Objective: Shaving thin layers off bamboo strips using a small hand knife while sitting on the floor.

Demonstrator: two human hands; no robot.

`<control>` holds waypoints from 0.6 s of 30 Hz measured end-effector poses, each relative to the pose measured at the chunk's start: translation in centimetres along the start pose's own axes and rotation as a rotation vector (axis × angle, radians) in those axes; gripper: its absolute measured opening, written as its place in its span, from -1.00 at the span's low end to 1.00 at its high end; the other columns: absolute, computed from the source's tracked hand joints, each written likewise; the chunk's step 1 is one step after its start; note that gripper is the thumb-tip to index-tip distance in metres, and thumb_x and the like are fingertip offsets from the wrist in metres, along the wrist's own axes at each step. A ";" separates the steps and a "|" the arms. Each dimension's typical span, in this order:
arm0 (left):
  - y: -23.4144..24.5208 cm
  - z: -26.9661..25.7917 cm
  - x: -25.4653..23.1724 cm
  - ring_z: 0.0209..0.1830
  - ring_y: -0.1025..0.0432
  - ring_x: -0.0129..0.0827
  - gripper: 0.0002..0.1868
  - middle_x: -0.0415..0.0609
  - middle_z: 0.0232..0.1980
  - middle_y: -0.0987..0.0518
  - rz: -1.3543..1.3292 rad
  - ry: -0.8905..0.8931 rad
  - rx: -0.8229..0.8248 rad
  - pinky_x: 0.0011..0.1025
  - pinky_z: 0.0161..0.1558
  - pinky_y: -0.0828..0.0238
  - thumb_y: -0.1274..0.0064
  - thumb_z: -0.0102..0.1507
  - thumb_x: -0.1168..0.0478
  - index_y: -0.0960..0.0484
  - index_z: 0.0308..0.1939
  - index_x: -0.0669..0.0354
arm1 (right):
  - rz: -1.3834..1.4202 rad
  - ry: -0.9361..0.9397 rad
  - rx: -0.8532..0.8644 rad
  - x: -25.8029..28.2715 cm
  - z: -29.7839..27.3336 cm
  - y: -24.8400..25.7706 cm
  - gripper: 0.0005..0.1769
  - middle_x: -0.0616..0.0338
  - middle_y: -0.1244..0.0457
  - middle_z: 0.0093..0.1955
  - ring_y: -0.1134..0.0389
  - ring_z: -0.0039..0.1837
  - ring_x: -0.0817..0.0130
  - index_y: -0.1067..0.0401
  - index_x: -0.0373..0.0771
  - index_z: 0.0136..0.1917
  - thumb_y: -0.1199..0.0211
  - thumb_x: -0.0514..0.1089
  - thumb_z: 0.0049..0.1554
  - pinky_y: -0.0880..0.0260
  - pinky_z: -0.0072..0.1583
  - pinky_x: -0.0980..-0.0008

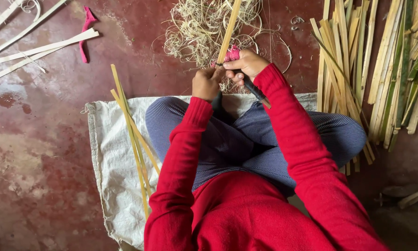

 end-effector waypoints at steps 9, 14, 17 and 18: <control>-0.8 1.4 1.6 -0.32 -0.59 0.05 -0.47 -0.02 -0.59 -0.61 0.183 -0.018 -0.161 -0.07 -0.20 -0.49 0.05 0.26 -0.30 -0.71 -0.65 -0.21 | 0.080 -0.093 0.002 0.5 0.8 0.0 -0.86 0.15 -0.21 -0.35 -0.08 -0.48 0.67 -0.42 -0.11 -0.16 -0.23 -0.26 0.26 -0.18 -0.46 0.52; 0.6 -0.4 1.1 -0.70 -0.49 -0.48 -0.61 -0.13 -0.62 -0.63 0.116 -0.076 -0.071 -0.51 -0.49 -0.52 0.00 0.37 0.10 -0.78 -0.44 0.16 | 0.209 -0.097 0.012 1.6 1.2 0.8 -0.79 0.29 -0.22 -0.38 -0.04 -0.52 0.64 -0.39 -0.26 0.19 -0.08 -0.30 0.28 -0.05 -0.54 0.63; 1.1 -1.8 0.3 -0.76 -0.37 -0.38 -0.50 -0.06 -0.67 -0.57 0.145 -0.110 -0.041 -0.40 -0.53 -0.43 0.02 0.38 -0.01 -0.73 -0.54 0.19 | 0.116 -0.077 -0.049 2.2 0.6 1.3 -0.93 0.21 -0.21 -0.34 -0.08 -0.48 0.64 -0.25 -0.26 0.04 -0.07 -0.34 0.28 -0.07 -0.48 0.60; 1.2 -1.8 0.3 -0.77 -0.36 -0.40 -0.48 -0.09 -0.68 -0.56 0.119 -0.102 -0.020 -0.43 -0.54 -0.41 0.03 0.38 -0.03 -0.71 -0.57 0.16 | 0.103 -0.080 -0.058 2.3 0.6 1.1 -0.94 0.22 -0.23 -0.35 -0.09 -0.49 0.64 -0.28 -0.26 0.04 -0.08 -0.33 0.27 -0.09 -0.49 0.60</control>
Point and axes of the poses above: each hand's wrist, its own z-axis towards the middle knuckle, its own y-axis out of the back of the hand, x = y × z, the point moved 2 cm from there along z, towards the middle knuckle
